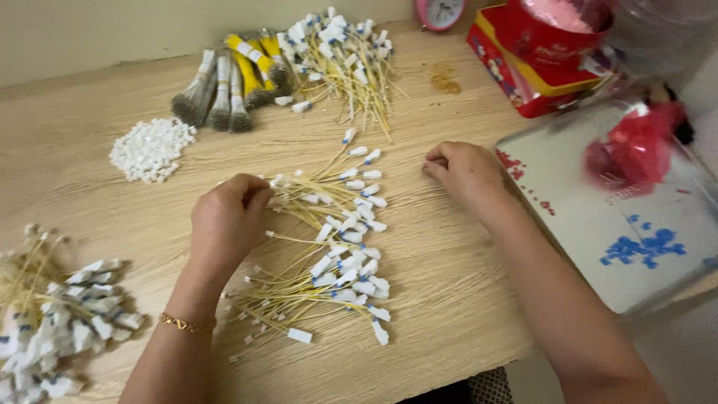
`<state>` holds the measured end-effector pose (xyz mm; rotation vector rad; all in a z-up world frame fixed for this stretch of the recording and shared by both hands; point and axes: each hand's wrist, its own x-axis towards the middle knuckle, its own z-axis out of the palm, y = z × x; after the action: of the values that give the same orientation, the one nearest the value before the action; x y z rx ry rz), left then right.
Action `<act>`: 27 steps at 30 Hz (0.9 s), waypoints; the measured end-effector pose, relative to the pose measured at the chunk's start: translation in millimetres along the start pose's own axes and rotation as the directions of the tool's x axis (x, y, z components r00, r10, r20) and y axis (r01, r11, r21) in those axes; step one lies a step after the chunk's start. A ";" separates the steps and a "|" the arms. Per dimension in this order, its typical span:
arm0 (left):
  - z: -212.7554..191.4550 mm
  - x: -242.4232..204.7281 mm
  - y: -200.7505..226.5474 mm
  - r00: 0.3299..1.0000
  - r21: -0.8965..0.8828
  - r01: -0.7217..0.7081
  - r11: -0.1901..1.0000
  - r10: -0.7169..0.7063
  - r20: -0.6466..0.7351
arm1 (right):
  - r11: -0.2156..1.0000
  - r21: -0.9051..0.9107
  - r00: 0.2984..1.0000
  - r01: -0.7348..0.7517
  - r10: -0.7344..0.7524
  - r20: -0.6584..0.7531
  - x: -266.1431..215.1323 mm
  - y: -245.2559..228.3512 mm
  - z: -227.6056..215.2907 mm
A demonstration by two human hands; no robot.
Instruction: Assembling white plastic connectors onto yellow electrical wires at a workbench.
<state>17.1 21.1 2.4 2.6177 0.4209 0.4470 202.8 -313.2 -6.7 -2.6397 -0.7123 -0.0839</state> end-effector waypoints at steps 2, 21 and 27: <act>-9.1 -0.5 5.1 0.995 -0.146 0.096 0.985 -0.094 0.023 | 0.991 -0.133 0.998 -0.026 0.034 0.057 2.5 -14.5 -4.4; 13.8 -1.1 -5.3 0.930 0.108 -0.322 0.940 0.336 -0.147 | 0.862 0.307 0.829 0.403 -0.486 0.276 -55.2 -168.7 22.4; 12.8 34.9 27.0 0.812 0.298 -0.569 0.766 0.467 0.350 | 0.538 -0.024 0.536 0.843 -0.843 -0.040 -64.6 -160.2 89.1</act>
<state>59.3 5.9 12.7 3.1234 -0.3738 0.1920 63.5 -181.9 -40.0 -2.0066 -1.9156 -0.4147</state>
